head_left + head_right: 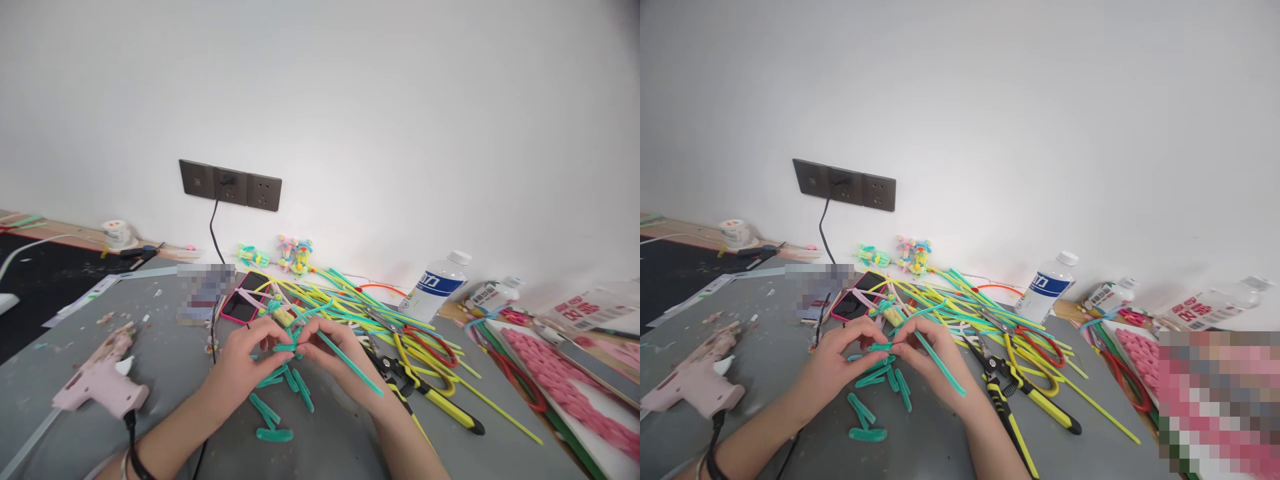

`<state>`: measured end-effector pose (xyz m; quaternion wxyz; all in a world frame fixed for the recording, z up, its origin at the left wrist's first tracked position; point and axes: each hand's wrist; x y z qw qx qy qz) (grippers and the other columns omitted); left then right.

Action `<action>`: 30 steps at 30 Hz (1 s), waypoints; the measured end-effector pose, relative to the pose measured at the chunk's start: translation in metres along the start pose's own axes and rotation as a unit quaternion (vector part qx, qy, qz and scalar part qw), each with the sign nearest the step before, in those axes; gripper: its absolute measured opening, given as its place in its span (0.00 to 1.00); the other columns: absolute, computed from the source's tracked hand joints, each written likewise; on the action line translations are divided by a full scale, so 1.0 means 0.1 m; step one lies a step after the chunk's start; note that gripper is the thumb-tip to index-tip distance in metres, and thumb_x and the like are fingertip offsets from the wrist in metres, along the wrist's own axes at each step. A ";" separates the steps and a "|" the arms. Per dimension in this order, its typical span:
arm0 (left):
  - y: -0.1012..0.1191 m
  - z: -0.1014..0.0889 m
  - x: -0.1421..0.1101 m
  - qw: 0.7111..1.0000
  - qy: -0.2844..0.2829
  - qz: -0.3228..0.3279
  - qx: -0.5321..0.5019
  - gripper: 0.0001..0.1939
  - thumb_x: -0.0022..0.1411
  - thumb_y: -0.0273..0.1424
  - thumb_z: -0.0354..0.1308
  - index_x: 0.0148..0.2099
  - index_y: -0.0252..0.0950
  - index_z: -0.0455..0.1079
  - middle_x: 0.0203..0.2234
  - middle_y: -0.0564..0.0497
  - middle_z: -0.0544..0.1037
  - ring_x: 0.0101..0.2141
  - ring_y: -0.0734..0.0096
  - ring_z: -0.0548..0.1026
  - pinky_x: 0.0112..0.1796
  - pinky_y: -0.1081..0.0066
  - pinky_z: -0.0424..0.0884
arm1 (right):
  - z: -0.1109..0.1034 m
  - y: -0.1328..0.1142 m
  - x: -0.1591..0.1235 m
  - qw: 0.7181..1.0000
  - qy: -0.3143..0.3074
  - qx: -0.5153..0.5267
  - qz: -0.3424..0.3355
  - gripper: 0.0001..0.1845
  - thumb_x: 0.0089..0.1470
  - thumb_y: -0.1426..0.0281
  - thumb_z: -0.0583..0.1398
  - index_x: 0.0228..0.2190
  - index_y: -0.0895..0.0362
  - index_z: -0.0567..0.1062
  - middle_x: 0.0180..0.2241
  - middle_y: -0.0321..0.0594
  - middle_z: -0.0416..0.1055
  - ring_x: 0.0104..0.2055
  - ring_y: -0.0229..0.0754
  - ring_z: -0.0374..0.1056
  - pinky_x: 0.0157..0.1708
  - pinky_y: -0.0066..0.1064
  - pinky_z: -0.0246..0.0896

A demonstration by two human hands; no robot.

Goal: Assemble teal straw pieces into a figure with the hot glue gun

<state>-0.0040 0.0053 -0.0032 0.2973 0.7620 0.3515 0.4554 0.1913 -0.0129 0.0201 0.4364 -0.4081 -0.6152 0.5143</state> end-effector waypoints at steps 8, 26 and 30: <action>0.02 -0.02 0.03 0.988 -0.012 -0.114 -0.100 0.07 0.56 0.34 0.65 0.31 0.36 0.75 0.24 0.52 0.77 0.27 0.70 0.74 0.28 0.74 0.69 | -0.04 -0.01 -0.01 0.999 0.022 -0.020 -0.020 0.12 0.56 0.59 0.66 0.28 0.55 0.77 0.29 0.37 0.72 0.33 0.40 0.66 0.33 0.30 0.61; 0.03 -0.02 0.03 0.990 0.005 -0.115 -0.082 0.05 0.58 0.33 0.63 0.34 0.36 0.75 0.22 0.53 0.76 0.24 0.71 0.73 0.27 0.74 0.69 | -0.10 0.07 0.04 0.974 0.124 0.187 -0.019 0.25 0.57 0.47 0.59 0.31 0.56 0.79 0.18 0.33 0.61 0.20 0.36 0.54 0.22 0.29 0.50; 0.04 -0.02 0.03 0.990 0.005 -0.117 -0.082 0.06 0.57 0.33 0.64 0.32 0.36 0.75 0.24 0.53 0.77 0.24 0.71 0.73 0.27 0.74 0.69 | -0.06 0.08 0.03 0.980 0.111 0.162 -0.025 0.16 0.56 0.55 0.65 0.29 0.54 0.73 0.23 0.33 0.67 0.24 0.36 0.61 0.26 0.28 0.56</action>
Point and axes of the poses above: each hand's wrist, its own x-axis towards the middle knuckle, its own z-axis out of the palm, y = z × x
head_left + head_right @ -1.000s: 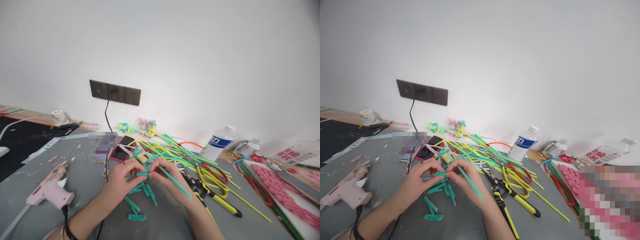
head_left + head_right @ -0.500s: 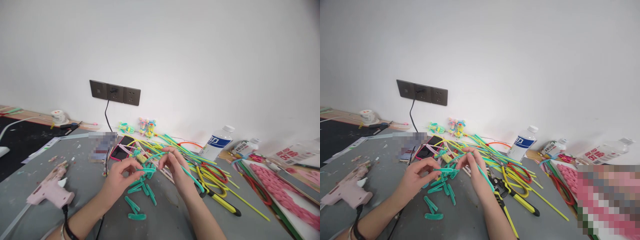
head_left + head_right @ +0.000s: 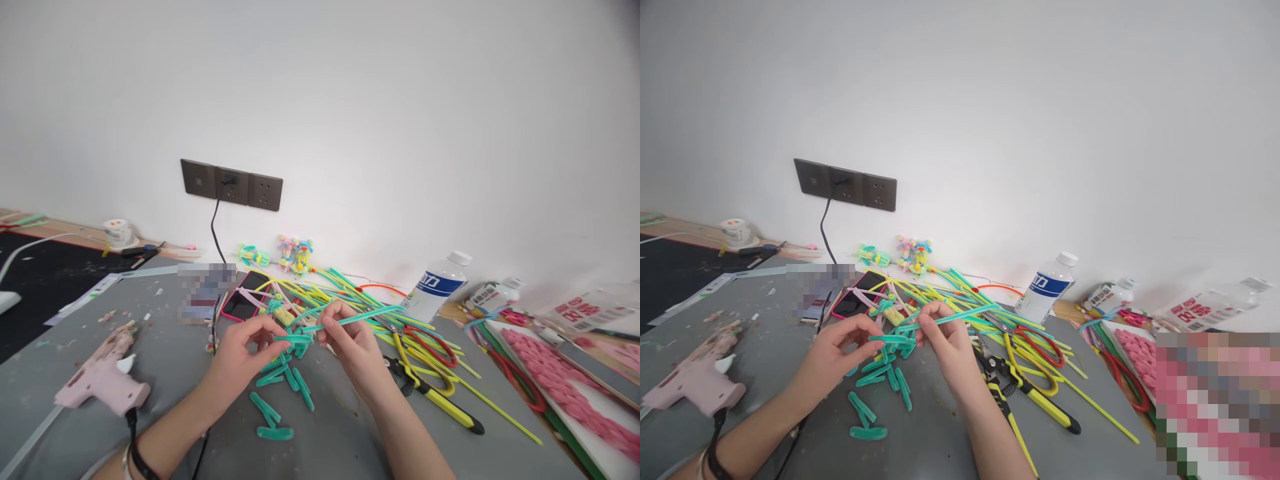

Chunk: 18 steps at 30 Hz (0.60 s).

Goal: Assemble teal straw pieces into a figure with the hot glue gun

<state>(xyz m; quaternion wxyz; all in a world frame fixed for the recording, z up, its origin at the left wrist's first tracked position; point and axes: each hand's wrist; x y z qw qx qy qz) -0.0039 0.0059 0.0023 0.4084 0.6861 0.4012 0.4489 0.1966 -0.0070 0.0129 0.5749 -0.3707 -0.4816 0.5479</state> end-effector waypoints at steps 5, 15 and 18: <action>0.00 0.00 0.00 1.000 0.014 0.005 0.004 0.06 0.56 0.33 0.65 0.31 0.35 0.75 0.23 0.52 0.78 0.23 0.72 0.73 0.25 0.75 0.67 | 0.01 -0.04 -0.02 0.999 -0.015 -0.039 -0.005 0.13 0.52 0.60 0.68 0.29 0.54 0.74 0.27 0.37 0.73 0.31 0.41 0.70 0.33 0.31 0.65; 0.04 0.01 -0.01 0.999 -0.018 -0.024 -0.025 0.08 0.56 0.34 0.65 0.30 0.35 0.73 0.19 0.54 0.77 0.20 0.73 0.73 0.24 0.76 0.67 | 0.10 0.01 -0.02 0.995 -0.030 -0.073 -0.056 0.10 0.48 0.62 0.70 0.23 0.53 0.78 0.28 0.38 0.69 0.34 0.44 0.66 0.34 0.34 0.61; 0.03 0.01 -0.02 1.000 -0.017 -0.004 -0.015 0.07 0.55 0.32 0.65 0.29 0.35 0.73 0.19 0.54 0.76 0.21 0.73 0.72 0.24 0.76 0.66 | 0.14 0.03 -0.03 0.992 -0.037 -0.097 -0.066 0.09 0.50 0.62 0.70 0.24 0.52 0.78 0.28 0.38 0.69 0.36 0.45 0.65 0.38 0.36 0.60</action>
Point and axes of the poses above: each hand's wrist, its own x-axis towards the middle knuckle, its own z-axis out of the palm, y = z × x
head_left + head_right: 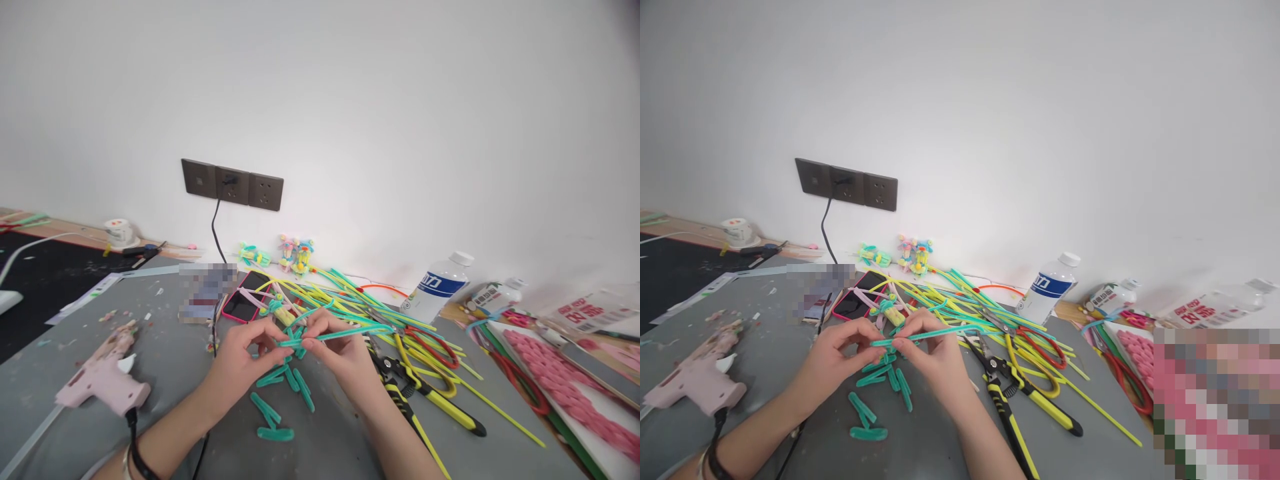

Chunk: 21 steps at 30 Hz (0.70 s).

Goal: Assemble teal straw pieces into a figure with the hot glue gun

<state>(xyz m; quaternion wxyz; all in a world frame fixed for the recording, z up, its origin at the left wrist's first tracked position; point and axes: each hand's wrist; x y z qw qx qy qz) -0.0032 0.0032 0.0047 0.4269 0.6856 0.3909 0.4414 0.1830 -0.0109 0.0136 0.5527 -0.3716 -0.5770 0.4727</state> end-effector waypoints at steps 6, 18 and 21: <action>0.01 0.00 -0.01 1.000 0.011 0.021 -0.003 0.07 0.54 0.31 0.66 0.28 0.35 0.72 0.19 0.54 0.76 0.21 0.73 0.71 0.23 0.76 0.68 | 0.03 0.00 -0.02 1.000 -0.009 -0.027 -0.007 0.10 0.51 0.62 0.68 0.25 0.53 0.76 0.29 0.38 0.68 0.37 0.46 0.65 0.40 0.37 0.60; -0.03 0.01 -0.01 0.997 0.012 0.027 -0.068 0.04 0.52 0.28 0.67 0.32 0.35 0.76 0.25 0.51 0.80 0.26 0.70 0.78 0.27 0.76 0.76 | 0.06 0.01 -0.04 0.998 -0.044 0.024 0.035 0.10 0.53 0.64 0.68 0.27 0.54 0.73 0.29 0.37 0.68 0.34 0.42 0.66 0.31 0.31 0.61; -0.03 0.02 -0.01 0.996 0.013 0.033 -0.085 0.04 0.52 0.28 0.67 0.32 0.35 0.77 0.25 0.51 0.79 0.27 0.70 0.78 0.27 0.76 0.76 | 0.05 0.01 -0.03 0.999 -0.041 0.012 0.025 0.09 0.53 0.66 0.68 0.26 0.54 0.74 0.30 0.37 0.68 0.35 0.42 0.66 0.32 0.32 0.60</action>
Point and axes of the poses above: each hand's wrist, its own x-axis towards the middle knuckle, its own z-axis out of the palm, y = z × x
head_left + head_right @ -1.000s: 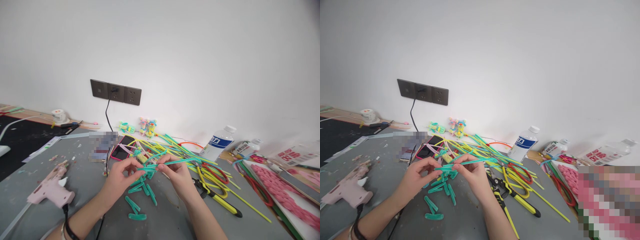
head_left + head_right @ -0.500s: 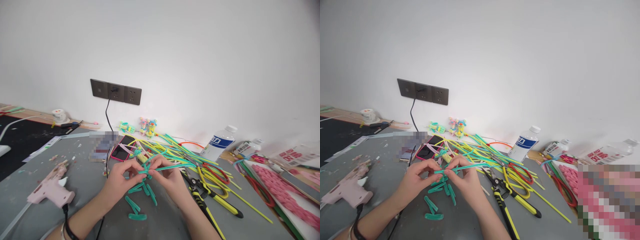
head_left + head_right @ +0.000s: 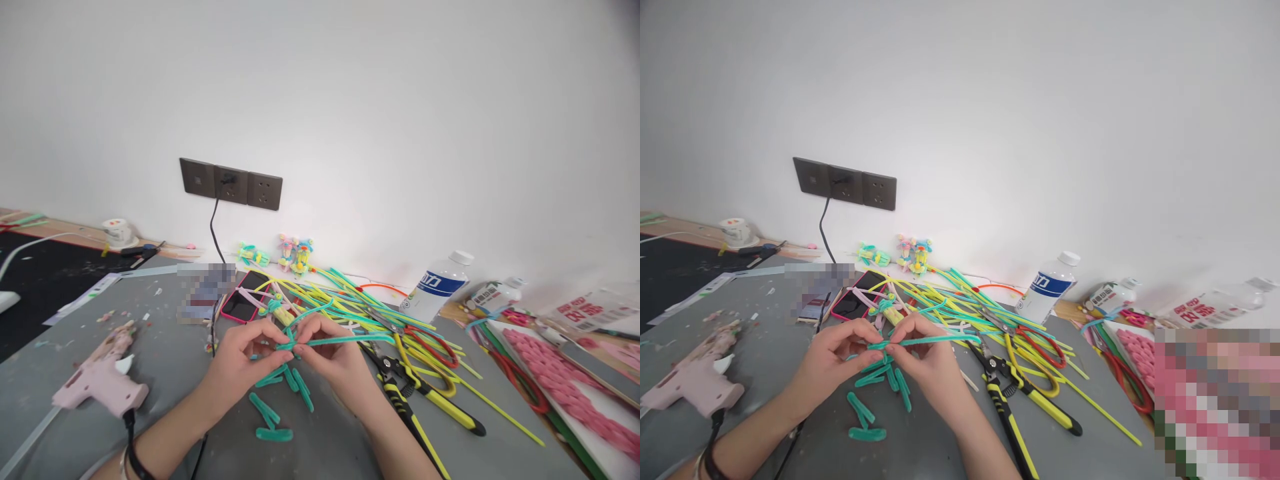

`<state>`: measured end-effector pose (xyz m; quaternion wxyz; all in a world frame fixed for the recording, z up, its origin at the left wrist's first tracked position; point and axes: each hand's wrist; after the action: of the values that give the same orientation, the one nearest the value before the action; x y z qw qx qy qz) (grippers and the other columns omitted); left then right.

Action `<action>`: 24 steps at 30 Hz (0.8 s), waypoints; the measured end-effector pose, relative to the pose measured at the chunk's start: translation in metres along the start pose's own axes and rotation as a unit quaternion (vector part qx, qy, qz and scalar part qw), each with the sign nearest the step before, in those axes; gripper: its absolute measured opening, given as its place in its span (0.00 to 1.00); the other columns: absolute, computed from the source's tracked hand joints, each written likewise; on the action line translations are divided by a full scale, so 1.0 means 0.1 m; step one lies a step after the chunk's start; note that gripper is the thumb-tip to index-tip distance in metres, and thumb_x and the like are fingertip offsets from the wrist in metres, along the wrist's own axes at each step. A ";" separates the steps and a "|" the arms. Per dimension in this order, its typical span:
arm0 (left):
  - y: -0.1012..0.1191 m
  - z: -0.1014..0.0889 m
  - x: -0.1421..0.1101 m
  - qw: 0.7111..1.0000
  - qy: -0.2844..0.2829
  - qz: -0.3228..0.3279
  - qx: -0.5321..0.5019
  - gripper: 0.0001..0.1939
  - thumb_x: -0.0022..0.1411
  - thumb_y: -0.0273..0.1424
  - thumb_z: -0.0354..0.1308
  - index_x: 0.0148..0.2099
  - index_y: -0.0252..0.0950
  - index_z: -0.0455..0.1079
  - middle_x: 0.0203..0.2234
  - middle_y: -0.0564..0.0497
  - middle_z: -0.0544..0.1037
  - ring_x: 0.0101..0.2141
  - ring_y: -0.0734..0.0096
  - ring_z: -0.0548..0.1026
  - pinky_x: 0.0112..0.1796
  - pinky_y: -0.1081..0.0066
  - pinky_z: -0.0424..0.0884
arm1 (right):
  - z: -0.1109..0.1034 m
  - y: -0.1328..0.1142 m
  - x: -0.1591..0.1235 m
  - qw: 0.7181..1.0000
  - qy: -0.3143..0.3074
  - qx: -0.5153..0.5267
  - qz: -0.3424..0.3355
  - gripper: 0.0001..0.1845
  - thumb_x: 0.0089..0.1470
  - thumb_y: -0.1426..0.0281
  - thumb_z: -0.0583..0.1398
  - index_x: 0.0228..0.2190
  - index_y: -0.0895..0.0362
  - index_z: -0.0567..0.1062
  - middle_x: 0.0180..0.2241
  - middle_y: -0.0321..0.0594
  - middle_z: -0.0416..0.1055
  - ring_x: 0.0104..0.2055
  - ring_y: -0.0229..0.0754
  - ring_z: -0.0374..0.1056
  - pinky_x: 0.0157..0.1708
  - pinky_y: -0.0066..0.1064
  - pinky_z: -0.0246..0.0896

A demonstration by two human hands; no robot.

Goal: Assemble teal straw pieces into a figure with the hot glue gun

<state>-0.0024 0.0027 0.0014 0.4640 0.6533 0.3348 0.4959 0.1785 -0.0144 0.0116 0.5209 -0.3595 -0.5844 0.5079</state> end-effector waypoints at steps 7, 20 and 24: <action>-0.03 0.00 -0.02 1.000 0.009 -0.006 -0.023 0.02 0.53 0.25 0.68 0.31 0.35 0.77 0.26 0.51 0.80 0.28 0.71 0.78 0.28 0.77 0.76 | 0.00 0.00 0.01 0.999 0.011 -0.026 -0.040 0.08 0.52 0.69 0.68 0.24 0.53 0.75 0.30 0.38 0.69 0.36 0.43 0.66 0.32 0.32 0.61; -0.02 -0.01 0.01 0.994 0.020 0.041 -0.104 0.04 0.58 0.26 0.65 0.31 0.35 0.75 0.27 0.51 0.75 0.27 0.72 0.76 0.27 0.75 0.75 | -0.05 -0.02 0.01 0.995 0.028 0.089 0.020 0.07 0.53 0.65 0.68 0.29 0.54 0.76 0.33 0.36 0.74 0.31 0.38 0.73 0.32 0.29 0.68; -0.02 -0.01 0.02 0.993 0.043 0.068 -0.091 0.04 0.57 0.24 0.66 0.30 0.35 0.75 0.27 0.51 0.76 0.27 0.73 0.76 0.27 0.76 0.74 | -0.09 0.02 0.02 0.992 0.060 0.108 0.037 0.08 0.50 0.65 0.71 0.29 0.54 0.78 0.32 0.35 0.75 0.32 0.39 0.75 0.32 0.28 0.70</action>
<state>-0.0027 0.0055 0.0004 0.4716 0.6078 0.2625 0.5825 0.1864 -0.0104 0.0094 0.5718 -0.3525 -0.4802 0.5641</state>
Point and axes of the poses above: each hand's wrist, its own x-axis towards the middle knuckle, its own z-axis out of the palm, y = z × x
